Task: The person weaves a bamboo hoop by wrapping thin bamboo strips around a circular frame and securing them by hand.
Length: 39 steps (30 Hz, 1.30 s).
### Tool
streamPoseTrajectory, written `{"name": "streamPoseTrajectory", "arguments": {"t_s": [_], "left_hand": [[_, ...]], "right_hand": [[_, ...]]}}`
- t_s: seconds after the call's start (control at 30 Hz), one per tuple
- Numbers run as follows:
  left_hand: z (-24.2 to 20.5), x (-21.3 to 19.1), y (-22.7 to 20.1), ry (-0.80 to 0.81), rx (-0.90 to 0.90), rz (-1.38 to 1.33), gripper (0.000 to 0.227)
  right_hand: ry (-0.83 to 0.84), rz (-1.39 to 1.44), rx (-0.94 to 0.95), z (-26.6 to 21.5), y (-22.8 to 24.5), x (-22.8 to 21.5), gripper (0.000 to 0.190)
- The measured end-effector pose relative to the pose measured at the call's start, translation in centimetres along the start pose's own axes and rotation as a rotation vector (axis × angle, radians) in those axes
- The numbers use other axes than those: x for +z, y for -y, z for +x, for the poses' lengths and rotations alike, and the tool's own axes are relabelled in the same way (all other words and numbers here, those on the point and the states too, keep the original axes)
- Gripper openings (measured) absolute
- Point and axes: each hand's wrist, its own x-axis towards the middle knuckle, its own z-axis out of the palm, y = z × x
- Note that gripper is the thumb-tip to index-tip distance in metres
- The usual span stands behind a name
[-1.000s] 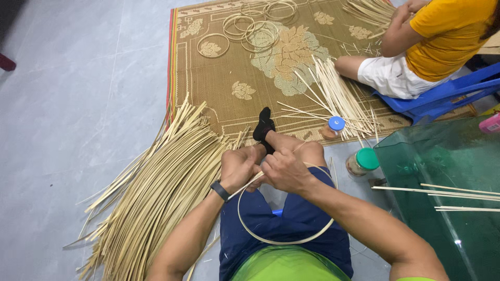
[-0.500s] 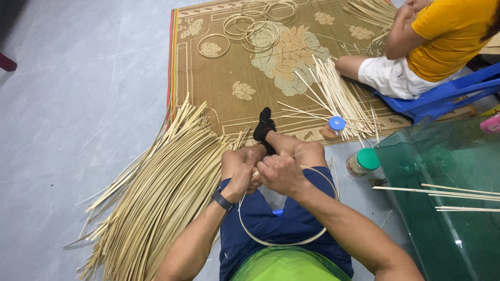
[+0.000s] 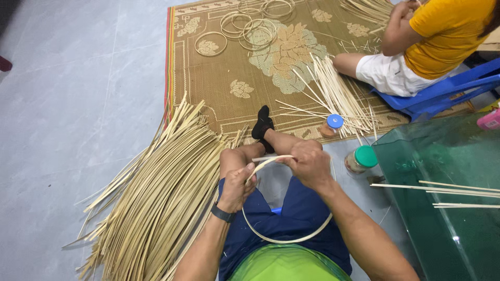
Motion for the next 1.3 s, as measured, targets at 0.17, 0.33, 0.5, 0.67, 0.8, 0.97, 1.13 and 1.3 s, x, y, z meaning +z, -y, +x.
{"name": "streamPoseTrajectory", "arguments": {"t_s": [0.17,0.33,0.5,0.67,0.8,0.97,1.13,1.3], "left_hand": [[-1.3,0.3,-0.9,-0.038,0.086,-0.052,0.043],[0.3,0.7,-1.6,-0.005,-0.1,0.045,0.038],[0.4,0.2,-0.5,0.046,-0.023,0.006,0.043],[-0.4,-0.5,-0.6,0.063,-0.03,-0.079,0.041],[-0.3,-0.3,-0.3,0.07,-0.018,-0.113,0.042],[-0.9,-0.4,-0.7,0.191,0.11,-0.308,0.043],[-0.5,-0.8,-0.9,0.065,0.084,-0.287,0.044],[-0.5,-2.6,-2.3,-0.012,0.167,-0.486,0.04]], "right_hand": [[0.016,0.102,0.226,-0.6,-1.1,-2.2,0.033],[0.19,-0.163,0.163,-0.4,-0.2,-1.9,0.046],[0.315,-0.062,0.438,-1.9,-0.2,-0.7,0.049],[0.16,0.084,0.356,-3.7,-3.5,-0.9,0.051],[0.184,0.052,0.645,-4.7,-3.2,-0.3,0.063],[0.142,0.17,0.726,-4.3,-4.8,-0.9,0.064],[0.114,0.238,0.829,-5.2,-5.1,-0.3,0.062],[0.128,1.135,0.956,-5.7,-5.4,-1.4,0.049]]}}
